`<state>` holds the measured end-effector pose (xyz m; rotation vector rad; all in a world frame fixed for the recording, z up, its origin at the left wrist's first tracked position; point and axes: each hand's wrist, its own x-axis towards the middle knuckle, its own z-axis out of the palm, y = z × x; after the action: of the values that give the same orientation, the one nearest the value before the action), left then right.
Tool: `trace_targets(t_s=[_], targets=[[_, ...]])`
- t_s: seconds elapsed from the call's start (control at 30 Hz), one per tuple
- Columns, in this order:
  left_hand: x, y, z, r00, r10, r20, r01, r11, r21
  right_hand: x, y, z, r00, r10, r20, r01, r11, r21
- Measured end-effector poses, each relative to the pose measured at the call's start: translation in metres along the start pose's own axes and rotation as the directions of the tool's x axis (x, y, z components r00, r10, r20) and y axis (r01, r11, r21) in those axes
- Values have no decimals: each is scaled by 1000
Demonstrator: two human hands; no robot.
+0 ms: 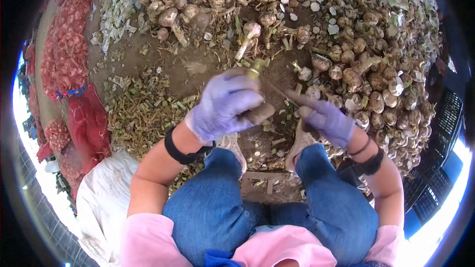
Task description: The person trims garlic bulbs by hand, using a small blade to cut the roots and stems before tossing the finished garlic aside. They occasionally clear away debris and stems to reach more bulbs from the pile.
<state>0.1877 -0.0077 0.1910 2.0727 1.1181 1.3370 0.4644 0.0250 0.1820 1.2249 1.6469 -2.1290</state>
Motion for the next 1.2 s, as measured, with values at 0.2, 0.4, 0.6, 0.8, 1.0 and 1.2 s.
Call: trace_targets(t_s=[0.2, 0.4, 0.6, 0.8, 1.0, 1.2], targets=[[-27, -22, -10, 633, -747, 203, 689, 425, -587, -4, 58, 1, 968, 240, -70, -222, 953, 205], [70, -12, 27, 501, -747, 437, 849, 522, -80, 7, 28, 6, 985, 170, -41, -171, 985, -37], [64, -154, 47, 133, -901, 413, 468, 424, 775, 8, 33, 4, 993, 76, -94, -77, 997, -10], [22, -137, 24, 386, -829, 404, 917, 296, -267, 1, 16, -9, 972, 106, -209, -94, 993, 65], [3, -53, -1, 576, -727, 373, 692, 190, -697, -7, -10, -10, 813, -514, -274, 380, 825, -419], [8, -26, -4, 369, -785, 497, 668, -148, -729, 2, -50, 0, 751, -659, -46, 463, 575, -675]])
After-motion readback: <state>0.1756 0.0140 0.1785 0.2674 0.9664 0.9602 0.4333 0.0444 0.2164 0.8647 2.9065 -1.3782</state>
